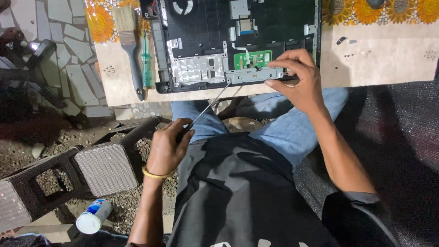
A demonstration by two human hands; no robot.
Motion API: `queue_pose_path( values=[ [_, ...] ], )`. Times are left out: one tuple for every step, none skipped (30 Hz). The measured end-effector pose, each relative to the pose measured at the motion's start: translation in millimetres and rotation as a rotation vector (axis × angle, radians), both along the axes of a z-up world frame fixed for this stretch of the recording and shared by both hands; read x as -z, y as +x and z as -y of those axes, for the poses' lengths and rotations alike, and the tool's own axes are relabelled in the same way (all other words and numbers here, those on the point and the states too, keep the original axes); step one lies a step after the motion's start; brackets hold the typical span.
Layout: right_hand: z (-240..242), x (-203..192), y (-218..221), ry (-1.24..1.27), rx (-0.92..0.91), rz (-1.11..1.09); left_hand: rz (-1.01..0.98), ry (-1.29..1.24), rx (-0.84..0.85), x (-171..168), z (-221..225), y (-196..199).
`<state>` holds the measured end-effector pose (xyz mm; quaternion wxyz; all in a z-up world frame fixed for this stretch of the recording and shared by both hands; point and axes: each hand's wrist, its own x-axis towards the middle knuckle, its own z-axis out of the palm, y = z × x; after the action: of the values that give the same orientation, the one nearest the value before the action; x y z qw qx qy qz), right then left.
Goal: The person is disassembling a laptop, specifically removing an internal metal bracket using a screwdriver.
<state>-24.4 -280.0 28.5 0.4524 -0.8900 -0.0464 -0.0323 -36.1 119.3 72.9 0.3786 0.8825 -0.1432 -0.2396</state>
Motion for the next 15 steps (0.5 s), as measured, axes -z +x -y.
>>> queue_pose_path(
  values=[
    [-0.9,-0.8,-0.2,-0.001,-0.005,0.003,-0.018,-0.052,-0.026,0.7,4.8,-3.7],
    [-1.0,-2.0,-0.4,-0.005,-0.007,0.006,-0.035,-0.107,-0.05,1.8,10.2,-6.4],
    [-0.4,-2.0,0.4,-0.008,-0.005,0.006,-0.035,-0.11,-0.048,-4.0,14.8,-5.6],
    [-1.0,-1.5,0.4,0.002,-0.003,0.005,0.029,-0.057,-0.04,-10.5,18.2,-6.9],
    [-2.0,-1.1,0.2,0.013,-0.001,0.005,0.093,-0.004,-0.031,-17.2,21.4,-8.2],
    [-2.4,-2.2,0.9,0.013,-0.004,0.007,0.095,-0.003,-0.035,-14.7,19.3,-5.9],
    [-2.7,-3.4,1.5,0.006,-0.013,0.016,0.167,0.057,-0.023,-12.3,17.3,-3.7],
    [-2.9,-4.6,0.2,-0.002,-0.021,0.022,0.236,0.117,-0.011,-9.9,15.4,-2.8],
    [-3.1,-2.0,-0.7,-0.001,-0.023,0.022,0.235,0.118,-0.013,-15.9,14.1,-0.3],
    [-2.1,0.1,-0.8,-0.008,-0.014,0.02,0.263,0.141,-0.009,-21.4,13.8,4.4],
    [-0.8,2.4,-0.8,-0.015,-0.004,0.019,0.29,0.165,-0.005,-26.7,13.8,9.3],
    [-1.1,2.9,-1.6,-0.017,-0.001,0.016,0.287,0.163,-0.002,-30.6,15.2,12.3],
    [-1.9,3.5,-2.4,-0.048,0.025,0.014,0.312,0.182,-0.005,-34.4,16.3,15.3],
    [-3.8,4.6,-1.7,-0.076,0.044,0.014,0.338,0.205,-0.015,-38.7,16.3,17.3],
    [-5.2,3.2,-4.2,-0.075,0.041,0.012,0.336,0.206,-0.018,-39.1,16.2,16.6]
  ],
)
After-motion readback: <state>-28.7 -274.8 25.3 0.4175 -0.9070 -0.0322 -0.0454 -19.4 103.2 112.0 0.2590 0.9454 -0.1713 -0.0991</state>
